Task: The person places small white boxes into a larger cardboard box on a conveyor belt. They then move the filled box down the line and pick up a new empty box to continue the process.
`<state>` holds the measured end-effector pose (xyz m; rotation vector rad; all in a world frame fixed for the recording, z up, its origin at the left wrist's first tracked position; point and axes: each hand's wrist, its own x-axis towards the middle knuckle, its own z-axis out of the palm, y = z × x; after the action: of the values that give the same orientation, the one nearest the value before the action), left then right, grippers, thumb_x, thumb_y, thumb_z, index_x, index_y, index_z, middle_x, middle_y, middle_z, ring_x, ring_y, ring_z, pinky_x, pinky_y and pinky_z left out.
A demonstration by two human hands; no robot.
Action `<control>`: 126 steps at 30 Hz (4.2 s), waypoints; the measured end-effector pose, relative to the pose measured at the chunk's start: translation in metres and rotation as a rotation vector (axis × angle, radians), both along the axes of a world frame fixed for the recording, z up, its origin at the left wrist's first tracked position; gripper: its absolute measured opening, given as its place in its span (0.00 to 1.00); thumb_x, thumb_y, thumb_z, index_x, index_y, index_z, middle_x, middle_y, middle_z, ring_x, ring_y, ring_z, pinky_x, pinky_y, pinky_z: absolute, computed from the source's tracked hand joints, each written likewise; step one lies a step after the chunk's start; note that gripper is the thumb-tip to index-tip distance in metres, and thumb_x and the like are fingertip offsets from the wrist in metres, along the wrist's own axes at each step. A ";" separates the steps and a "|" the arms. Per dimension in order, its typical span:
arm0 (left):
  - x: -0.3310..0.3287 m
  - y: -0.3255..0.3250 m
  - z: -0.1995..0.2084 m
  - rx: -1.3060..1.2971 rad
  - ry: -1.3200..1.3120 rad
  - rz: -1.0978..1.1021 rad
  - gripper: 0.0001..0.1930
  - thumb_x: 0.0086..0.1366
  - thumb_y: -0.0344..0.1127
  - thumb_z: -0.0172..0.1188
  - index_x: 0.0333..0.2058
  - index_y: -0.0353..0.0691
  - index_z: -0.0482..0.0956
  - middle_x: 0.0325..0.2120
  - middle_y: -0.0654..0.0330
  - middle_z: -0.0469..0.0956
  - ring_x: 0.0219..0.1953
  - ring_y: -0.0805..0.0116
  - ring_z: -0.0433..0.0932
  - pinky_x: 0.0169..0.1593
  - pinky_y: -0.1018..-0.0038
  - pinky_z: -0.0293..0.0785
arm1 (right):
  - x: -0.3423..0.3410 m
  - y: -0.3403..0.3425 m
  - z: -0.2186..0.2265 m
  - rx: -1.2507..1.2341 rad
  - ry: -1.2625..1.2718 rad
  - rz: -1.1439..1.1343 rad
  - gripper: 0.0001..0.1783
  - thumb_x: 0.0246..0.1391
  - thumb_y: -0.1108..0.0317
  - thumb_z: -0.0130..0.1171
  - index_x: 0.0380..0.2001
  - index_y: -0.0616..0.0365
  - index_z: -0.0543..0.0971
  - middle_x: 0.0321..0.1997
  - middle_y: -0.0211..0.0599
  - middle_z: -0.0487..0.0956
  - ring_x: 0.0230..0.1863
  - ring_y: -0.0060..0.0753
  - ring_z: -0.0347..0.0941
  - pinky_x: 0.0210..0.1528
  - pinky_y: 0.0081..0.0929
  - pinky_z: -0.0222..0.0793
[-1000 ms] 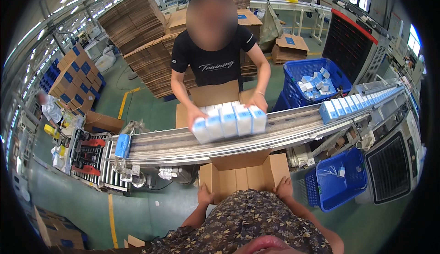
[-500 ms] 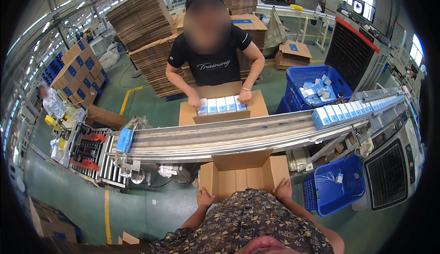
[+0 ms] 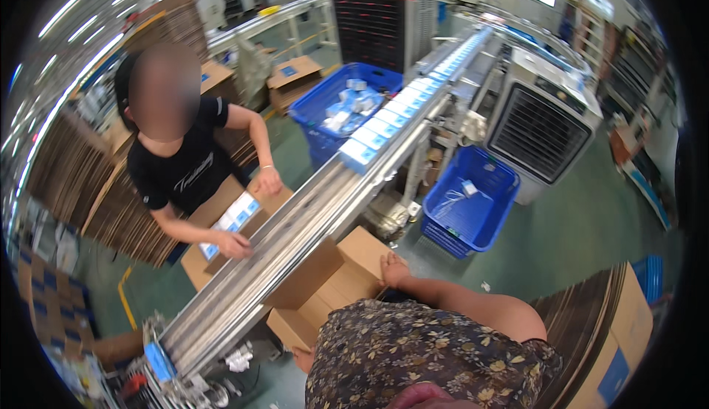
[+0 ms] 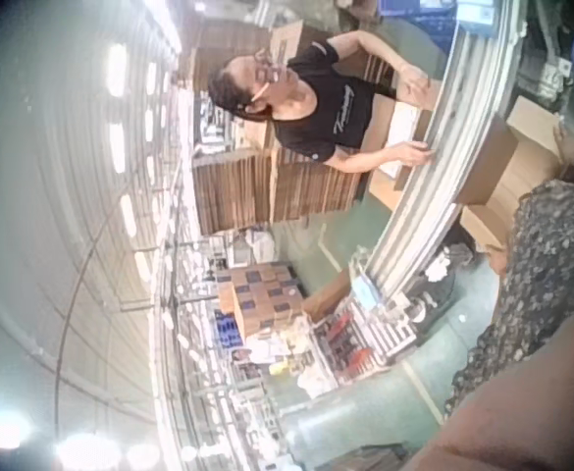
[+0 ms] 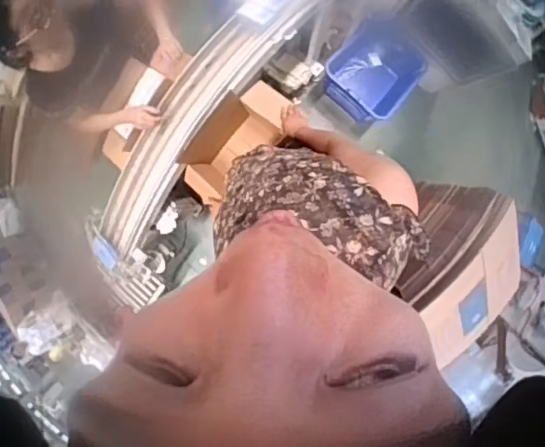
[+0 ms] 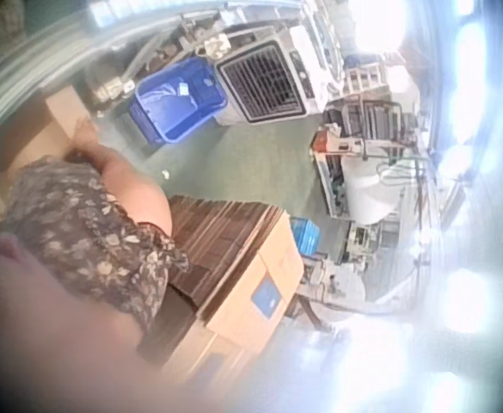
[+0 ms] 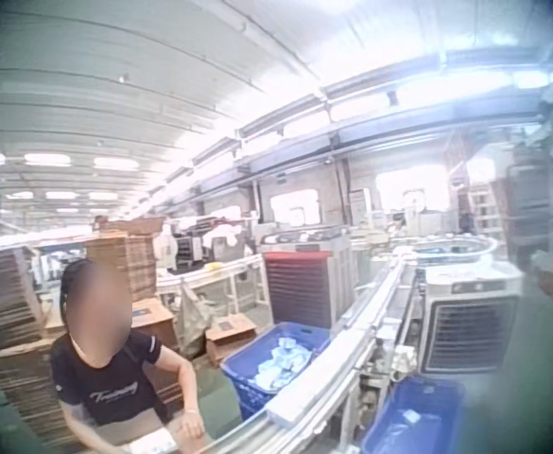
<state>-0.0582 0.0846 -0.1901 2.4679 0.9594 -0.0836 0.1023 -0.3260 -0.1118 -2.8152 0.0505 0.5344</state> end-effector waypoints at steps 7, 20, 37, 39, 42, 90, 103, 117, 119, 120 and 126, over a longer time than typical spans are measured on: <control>0.011 0.012 -0.009 0.026 0.026 -0.003 0.44 0.52 0.58 0.68 0.59 0.32 0.64 0.50 0.37 0.72 0.49 0.36 0.72 0.53 0.51 0.70 | 0.000 0.010 0.011 0.037 0.026 -0.028 0.56 0.47 0.43 0.66 0.70 0.63 0.53 0.73 0.66 0.50 0.75 0.63 0.46 0.74 0.46 0.49; 0.026 0.009 -0.009 0.006 0.058 0.022 0.46 0.52 0.59 0.68 0.62 0.36 0.60 0.50 0.36 0.71 0.49 0.36 0.72 0.53 0.50 0.69 | 0.005 0.014 0.002 0.050 -0.016 -0.042 0.55 0.45 0.47 0.67 0.69 0.64 0.52 0.72 0.67 0.52 0.73 0.67 0.48 0.71 0.50 0.53; 0.022 0.012 -0.005 0.011 0.079 0.016 0.49 0.52 0.60 0.68 0.66 0.41 0.56 0.51 0.36 0.70 0.49 0.36 0.72 0.53 0.49 0.69 | 0.007 0.017 0.006 0.028 0.013 -0.054 0.56 0.46 0.46 0.67 0.70 0.63 0.52 0.73 0.66 0.50 0.74 0.64 0.45 0.71 0.52 0.52; 0.024 0.006 -0.018 -0.003 0.079 -0.025 0.50 0.52 0.61 0.68 0.66 0.41 0.55 0.51 0.36 0.69 0.49 0.36 0.72 0.53 0.48 0.69 | 0.002 0.005 0.004 0.005 0.013 -0.092 0.56 0.46 0.46 0.67 0.70 0.63 0.52 0.74 0.65 0.50 0.74 0.64 0.46 0.72 0.51 0.51; 0.002 0.018 -0.028 0.028 0.062 0.039 0.50 0.52 0.61 0.68 0.67 0.42 0.55 0.51 0.35 0.69 0.49 0.36 0.72 0.53 0.48 0.69 | 0.007 0.019 0.004 0.011 -0.016 -0.031 0.55 0.46 0.46 0.67 0.70 0.62 0.52 0.73 0.65 0.50 0.74 0.63 0.46 0.72 0.51 0.51; 0.189 -0.093 0.197 -0.476 -0.242 -0.299 0.16 0.69 0.36 0.59 0.51 0.32 0.78 0.38 0.55 0.84 0.40 0.71 0.83 0.43 0.75 0.77 | 0.418 -0.216 0.151 -0.321 -0.699 -0.012 0.35 0.58 0.38 0.54 0.44 0.66 0.78 0.43 0.54 0.79 0.47 0.59 0.74 0.50 0.50 0.72; 0.331 -0.080 0.232 -0.216 -0.307 -0.194 0.36 0.57 0.56 0.68 0.49 0.26 0.71 0.41 0.41 0.79 0.45 0.47 0.80 0.50 0.62 0.74 | 0.316 0.016 0.146 0.353 -0.259 0.109 0.48 0.48 0.29 0.59 0.52 0.65 0.72 0.47 0.57 0.81 0.52 0.58 0.76 0.54 0.43 0.70; 0.114 -0.012 0.441 0.459 -0.421 -0.291 0.39 0.55 0.52 0.71 0.55 0.29 0.68 0.47 0.43 0.74 0.49 0.50 0.75 0.49 0.60 0.72 | 0.090 0.113 0.237 0.796 -0.311 0.173 0.34 0.59 0.48 0.60 0.57 0.64 0.66 0.47 0.55 0.79 0.49 0.56 0.77 0.53 0.40 0.70; 0.083 -0.035 0.405 0.374 -0.338 -0.266 0.39 0.55 0.47 0.71 0.57 0.26 0.67 0.46 0.39 0.72 0.51 0.45 0.71 0.55 0.58 0.68 | 0.055 0.093 0.185 0.711 -0.252 0.227 0.33 0.62 0.48 0.55 0.58 0.64 0.66 0.45 0.56 0.80 0.48 0.59 0.77 0.53 0.42 0.70; 0.074 -0.041 0.371 0.244 -0.228 -0.286 0.41 0.59 0.54 0.65 0.60 0.26 0.64 0.51 0.35 0.69 0.55 0.41 0.70 0.57 0.57 0.68 | 0.042 0.080 0.156 0.622 -0.212 0.279 0.33 0.64 0.47 0.52 0.59 0.65 0.67 0.44 0.57 0.81 0.48 0.60 0.77 0.54 0.43 0.69; 0.044 -0.029 0.164 -0.456 0.200 -0.644 0.27 0.72 0.51 0.48 0.50 0.27 0.73 0.47 0.36 0.74 0.55 0.38 0.69 0.58 0.54 0.67 | 0.047 0.002 0.113 0.105 0.075 0.210 0.32 0.65 0.44 0.47 0.55 0.63 0.74 0.41 0.58 0.81 0.46 0.58 0.77 0.49 0.46 0.72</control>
<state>-0.0146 0.0559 -0.0258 2.2535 0.1438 -0.6900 0.1491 -0.3243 0.0015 -2.7129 -0.2537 0.6687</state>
